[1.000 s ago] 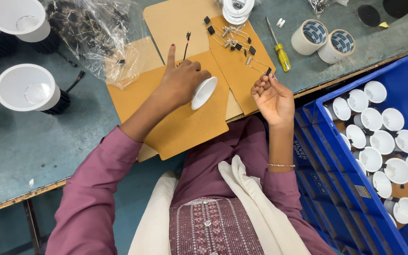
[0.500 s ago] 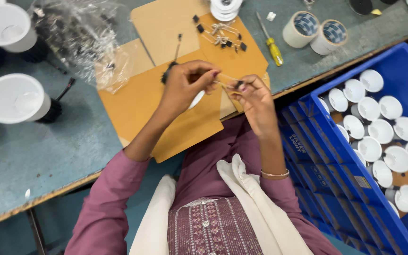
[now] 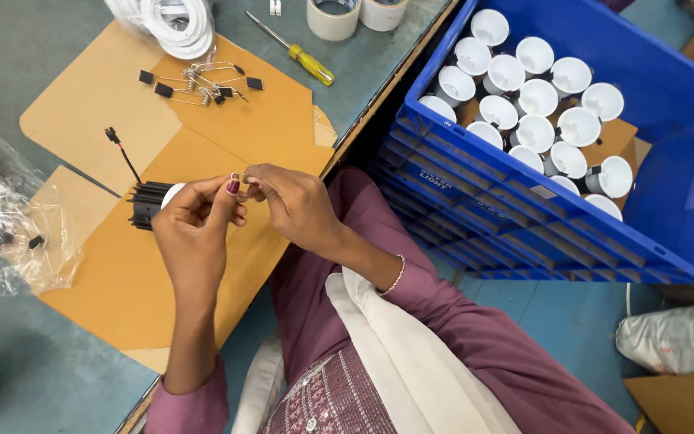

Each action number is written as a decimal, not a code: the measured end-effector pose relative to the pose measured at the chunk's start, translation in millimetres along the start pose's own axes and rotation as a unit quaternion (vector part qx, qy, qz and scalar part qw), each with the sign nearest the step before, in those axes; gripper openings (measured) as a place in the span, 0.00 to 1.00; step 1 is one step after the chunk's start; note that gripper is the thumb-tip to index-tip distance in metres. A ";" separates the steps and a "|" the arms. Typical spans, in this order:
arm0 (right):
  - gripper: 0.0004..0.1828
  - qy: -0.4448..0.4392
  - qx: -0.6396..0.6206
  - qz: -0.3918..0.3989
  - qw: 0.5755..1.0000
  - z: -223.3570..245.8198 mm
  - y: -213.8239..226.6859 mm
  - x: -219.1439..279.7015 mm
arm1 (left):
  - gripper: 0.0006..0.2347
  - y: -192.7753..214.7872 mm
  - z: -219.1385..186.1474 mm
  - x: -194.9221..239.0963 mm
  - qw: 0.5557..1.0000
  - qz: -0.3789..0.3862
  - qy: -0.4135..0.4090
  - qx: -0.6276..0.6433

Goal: The person assembles small electronic components by inserting metal springs into a black finned housing and securing them with a yellow-handled screwdriver. They repeatedly pick up white cylindrical housings from a blue crate, attach the finned assembly, and place the completed units back into the crate.

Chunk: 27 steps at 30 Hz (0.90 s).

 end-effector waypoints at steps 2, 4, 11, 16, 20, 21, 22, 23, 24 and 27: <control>0.04 -0.016 -0.043 -0.002 0.999 -2.4 -2.5 0.6 | 0.06 -1.6 8.0 1.8 1.000 -0.002 -0.008 0.019; 0.06 0.022 -0.022 -0.041 0.999 0.6 0.0 2.8 | 0.06 -1.7 18.6 5.6 0.999 -0.005 -0.018 0.038; 0.09 -0.087 -0.106 0.053 0.989 -26.3 -8.2 3.5 | 0.09 -4.4 56.3 7.3 0.988 -0.040 -0.005 0.146; 0.12 -0.148 -0.255 0.272 0.916 -19.7 -25.3 7.3 | 0.09 9.0 60.2 7.8 0.979 -0.038 -0.014 0.198; 0.16 -0.140 -0.246 0.307 0.909 -16.4 -31.2 11.3 | 0.10 18.4 51.0 2.3 0.989 -0.024 -0.024 0.141; 0.16 -0.137 -0.234 0.299 0.915 -18.2 -31.3 11.0 | 0.10 20.2 47.5 1.1 0.992 -0.008 -0.024 0.123; 0.16 -0.135 -0.221 0.290 0.922 -20.3 -30.6 11.4 | 0.11 33.8 37.6 -0.4 0.996 -0.058 -0.067 0.008; 0.16 -0.132 -0.208 0.281 0.928 -22.8 -29.2 11.2 | 0.14 50.4 25.8 -2.1 0.983 -0.106 -0.107 -0.107; 0.17 -0.154 -0.230 0.275 0.921 -26.8 -27.8 11.6 | 0.18 67.2 13.2 -3.9 0.953 -0.149 -0.147 -0.221; 0.19 -0.209 -0.318 0.255 0.889 -39.7 -18.4 8.2 | 0.43 118.9 1.3 -5.8 0.901 -0.045 -0.194 -0.386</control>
Point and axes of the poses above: each hand's wrist, its own x-axis away from the middle knuckle, its own y-axis out of the back of the hand, z = x × y, the point moved 7 cm from there along -x, towards the middle knuckle, and after that the axes turned 2 degrees about -x, right-handed, at the moved point
